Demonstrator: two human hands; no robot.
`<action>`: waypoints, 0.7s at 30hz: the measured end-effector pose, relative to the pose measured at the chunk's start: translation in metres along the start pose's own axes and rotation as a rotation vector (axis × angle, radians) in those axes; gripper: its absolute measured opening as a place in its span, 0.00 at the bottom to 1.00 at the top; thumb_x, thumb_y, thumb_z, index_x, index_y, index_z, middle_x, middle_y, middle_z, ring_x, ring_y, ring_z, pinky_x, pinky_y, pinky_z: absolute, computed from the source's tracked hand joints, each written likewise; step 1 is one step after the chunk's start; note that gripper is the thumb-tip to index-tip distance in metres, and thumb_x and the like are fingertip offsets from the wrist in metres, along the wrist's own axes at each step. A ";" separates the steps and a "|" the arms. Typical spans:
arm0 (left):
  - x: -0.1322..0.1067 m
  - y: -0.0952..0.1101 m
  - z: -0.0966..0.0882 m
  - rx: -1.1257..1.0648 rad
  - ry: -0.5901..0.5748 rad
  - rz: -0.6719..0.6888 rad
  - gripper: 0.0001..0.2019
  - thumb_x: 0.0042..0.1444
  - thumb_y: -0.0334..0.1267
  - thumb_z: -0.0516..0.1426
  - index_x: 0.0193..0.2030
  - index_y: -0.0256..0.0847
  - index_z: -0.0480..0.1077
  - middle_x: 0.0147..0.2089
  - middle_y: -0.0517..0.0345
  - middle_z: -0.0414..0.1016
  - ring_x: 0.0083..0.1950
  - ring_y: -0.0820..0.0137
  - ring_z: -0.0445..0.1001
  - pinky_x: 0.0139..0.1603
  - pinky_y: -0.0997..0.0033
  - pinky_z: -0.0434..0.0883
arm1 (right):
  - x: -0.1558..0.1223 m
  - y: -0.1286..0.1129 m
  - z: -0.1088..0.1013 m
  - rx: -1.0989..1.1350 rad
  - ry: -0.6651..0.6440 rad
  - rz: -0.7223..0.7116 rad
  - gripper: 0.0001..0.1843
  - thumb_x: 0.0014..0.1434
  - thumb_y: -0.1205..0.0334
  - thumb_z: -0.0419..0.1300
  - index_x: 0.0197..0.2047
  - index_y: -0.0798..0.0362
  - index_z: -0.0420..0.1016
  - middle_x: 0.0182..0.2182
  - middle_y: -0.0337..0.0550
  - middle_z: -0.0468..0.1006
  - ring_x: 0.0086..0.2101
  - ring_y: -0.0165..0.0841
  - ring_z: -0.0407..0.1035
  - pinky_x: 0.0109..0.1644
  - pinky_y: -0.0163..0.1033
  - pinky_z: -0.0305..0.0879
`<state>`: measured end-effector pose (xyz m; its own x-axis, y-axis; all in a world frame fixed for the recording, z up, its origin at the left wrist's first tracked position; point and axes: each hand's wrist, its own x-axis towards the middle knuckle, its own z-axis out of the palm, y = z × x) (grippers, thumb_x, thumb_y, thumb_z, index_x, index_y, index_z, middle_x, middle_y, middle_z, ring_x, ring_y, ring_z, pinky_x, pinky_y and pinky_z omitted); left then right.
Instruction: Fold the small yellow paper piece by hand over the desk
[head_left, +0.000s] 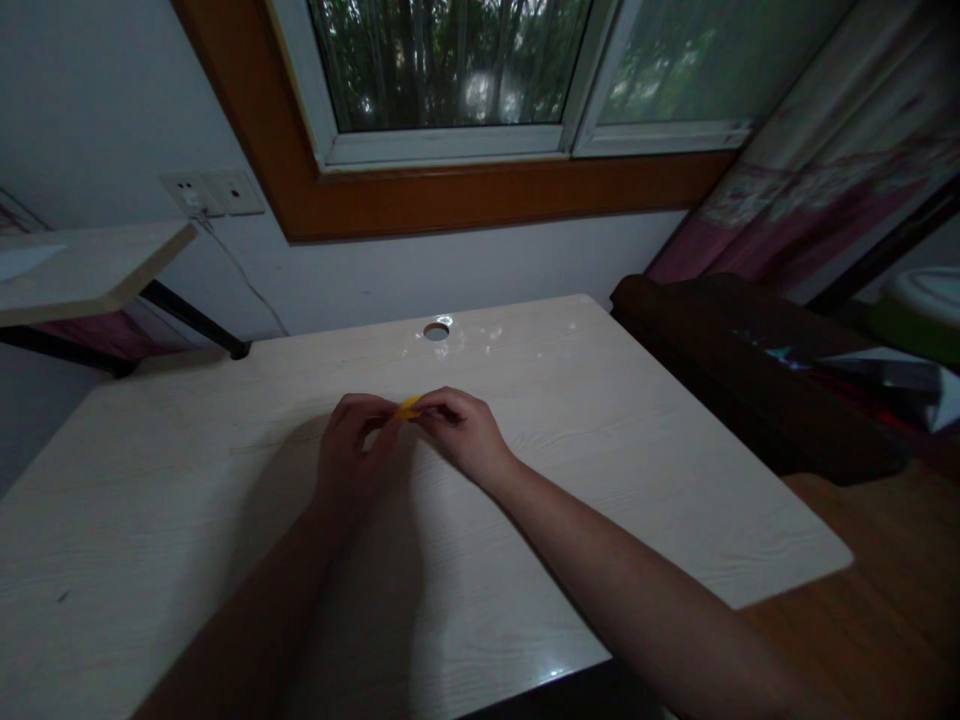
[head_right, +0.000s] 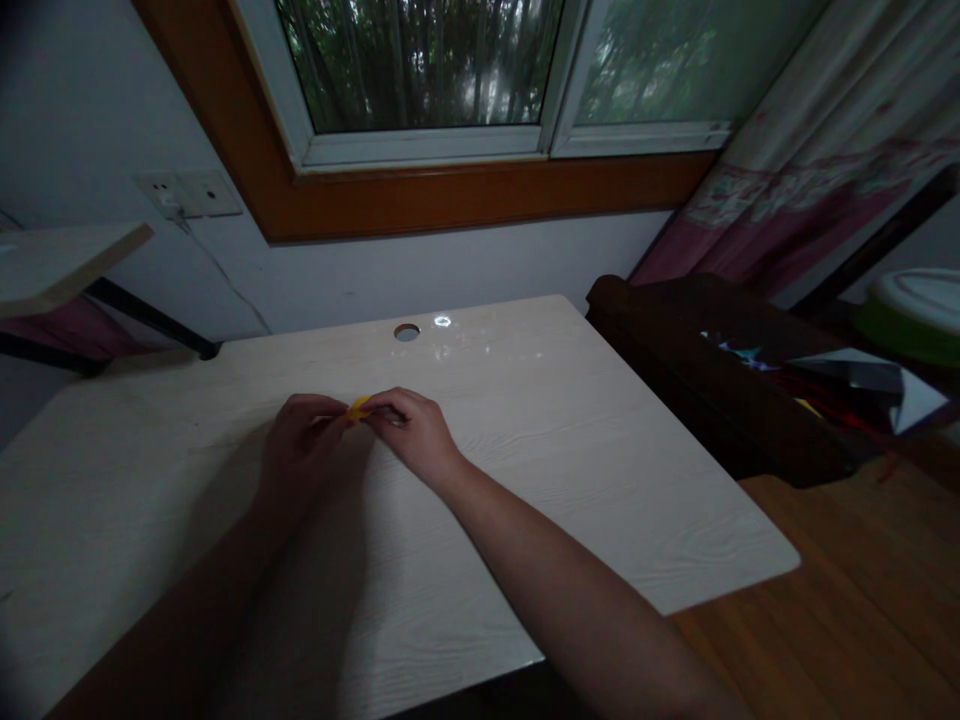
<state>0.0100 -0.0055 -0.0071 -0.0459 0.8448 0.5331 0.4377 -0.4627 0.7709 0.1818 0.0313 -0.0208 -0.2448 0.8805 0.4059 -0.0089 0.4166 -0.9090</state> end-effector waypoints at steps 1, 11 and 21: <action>0.000 0.001 0.000 -0.066 -0.001 -0.069 0.07 0.59 0.39 0.58 0.42 0.41 0.72 0.42 0.54 0.72 0.40 0.70 0.75 0.41 0.69 0.76 | 0.000 0.000 0.000 -0.013 0.004 -0.009 0.06 0.58 0.63 0.64 0.40 0.49 0.78 0.39 0.43 0.80 0.39 0.32 0.76 0.45 0.38 0.72; 0.006 0.004 -0.004 -0.230 -0.270 -0.448 0.10 0.58 0.42 0.57 0.31 0.38 0.72 0.26 0.61 0.73 0.29 0.73 0.70 0.33 0.75 0.67 | 0.003 -0.007 -0.005 -0.129 -0.093 -0.143 0.08 0.59 0.70 0.61 0.41 0.49 0.78 0.38 0.43 0.79 0.40 0.32 0.73 0.46 0.37 0.70; 0.004 -0.001 -0.004 -0.336 -0.232 -0.501 0.11 0.57 0.43 0.58 0.31 0.38 0.75 0.28 0.58 0.76 0.30 0.71 0.73 0.35 0.73 0.69 | 0.004 -0.009 -0.007 -0.150 -0.096 -0.198 0.07 0.60 0.67 0.63 0.42 0.49 0.79 0.40 0.43 0.80 0.42 0.31 0.74 0.49 0.37 0.69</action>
<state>0.0056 -0.0023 -0.0046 0.0403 0.9990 0.0196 0.1066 -0.0238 0.9940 0.1871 0.0331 -0.0104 -0.3433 0.7562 0.5570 0.0766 0.6136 -0.7859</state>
